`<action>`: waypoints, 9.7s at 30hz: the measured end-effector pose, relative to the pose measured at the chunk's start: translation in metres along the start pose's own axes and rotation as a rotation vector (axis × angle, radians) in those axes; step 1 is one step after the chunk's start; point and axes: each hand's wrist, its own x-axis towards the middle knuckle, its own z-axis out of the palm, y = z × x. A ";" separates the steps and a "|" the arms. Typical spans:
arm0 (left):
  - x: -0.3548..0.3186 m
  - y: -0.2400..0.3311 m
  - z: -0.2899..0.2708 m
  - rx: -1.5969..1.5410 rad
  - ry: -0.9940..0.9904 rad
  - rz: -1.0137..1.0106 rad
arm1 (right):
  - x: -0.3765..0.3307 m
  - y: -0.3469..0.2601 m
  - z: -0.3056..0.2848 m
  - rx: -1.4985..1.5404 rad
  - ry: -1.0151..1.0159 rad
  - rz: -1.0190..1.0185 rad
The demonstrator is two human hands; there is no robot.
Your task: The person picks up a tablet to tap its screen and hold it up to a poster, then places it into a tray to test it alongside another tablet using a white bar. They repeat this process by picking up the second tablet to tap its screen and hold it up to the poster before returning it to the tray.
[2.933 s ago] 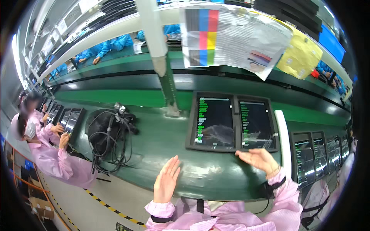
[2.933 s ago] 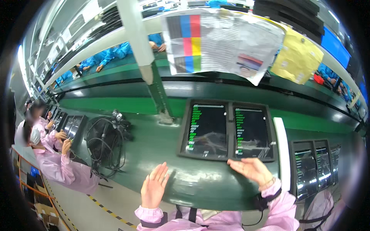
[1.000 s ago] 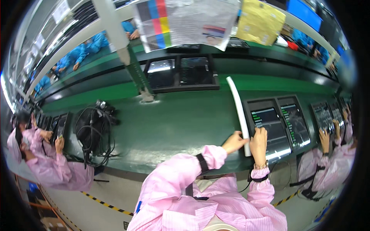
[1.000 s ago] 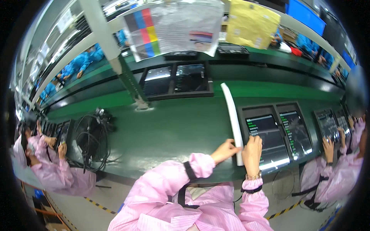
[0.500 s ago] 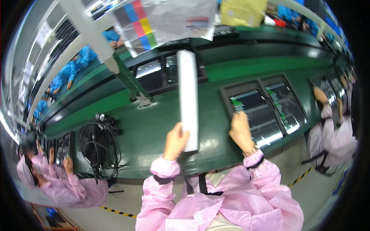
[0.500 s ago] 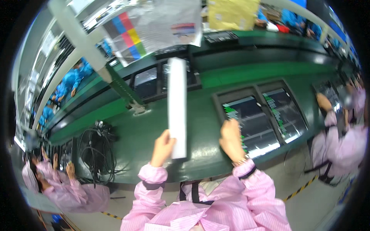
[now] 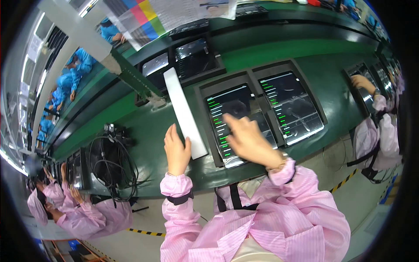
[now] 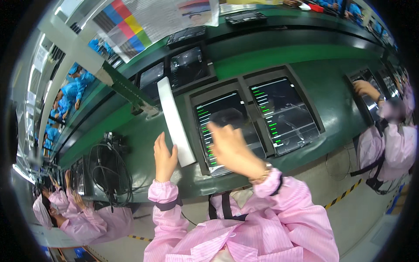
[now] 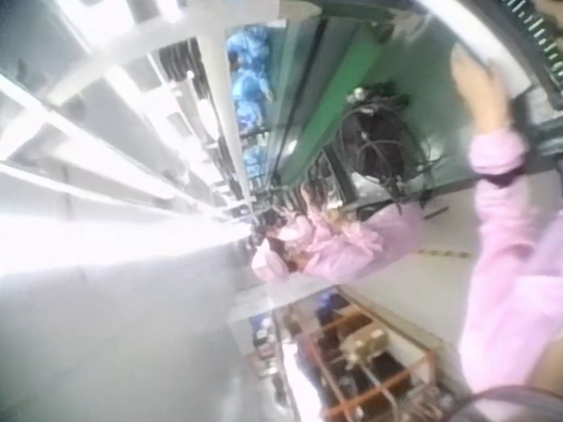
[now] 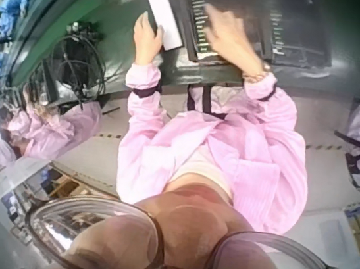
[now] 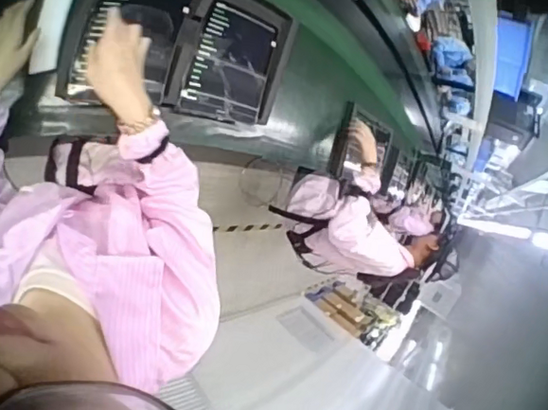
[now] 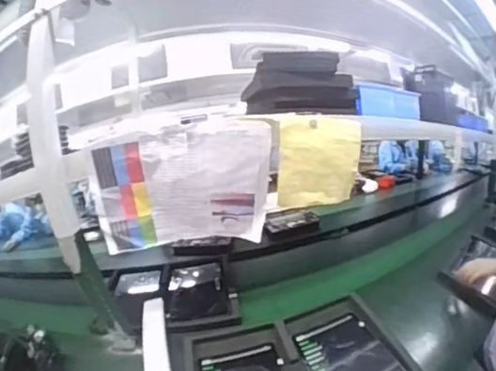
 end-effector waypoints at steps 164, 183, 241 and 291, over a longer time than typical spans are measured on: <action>0.016 0.098 -0.002 -0.044 -0.127 0.169 | -0.158 0.227 -0.113 0.364 0.682 0.706; 0.056 0.032 0.020 0.092 -0.136 0.124 | -0.043 0.146 -0.114 -0.159 0.415 0.263; -0.053 0.075 -0.038 -1.441 -0.279 -0.773 | 0.047 0.039 -0.091 0.931 0.284 0.133; 0.077 0.059 -0.065 -1.291 0.023 -0.029 | 0.177 -0.013 -0.091 1.391 0.423 -0.265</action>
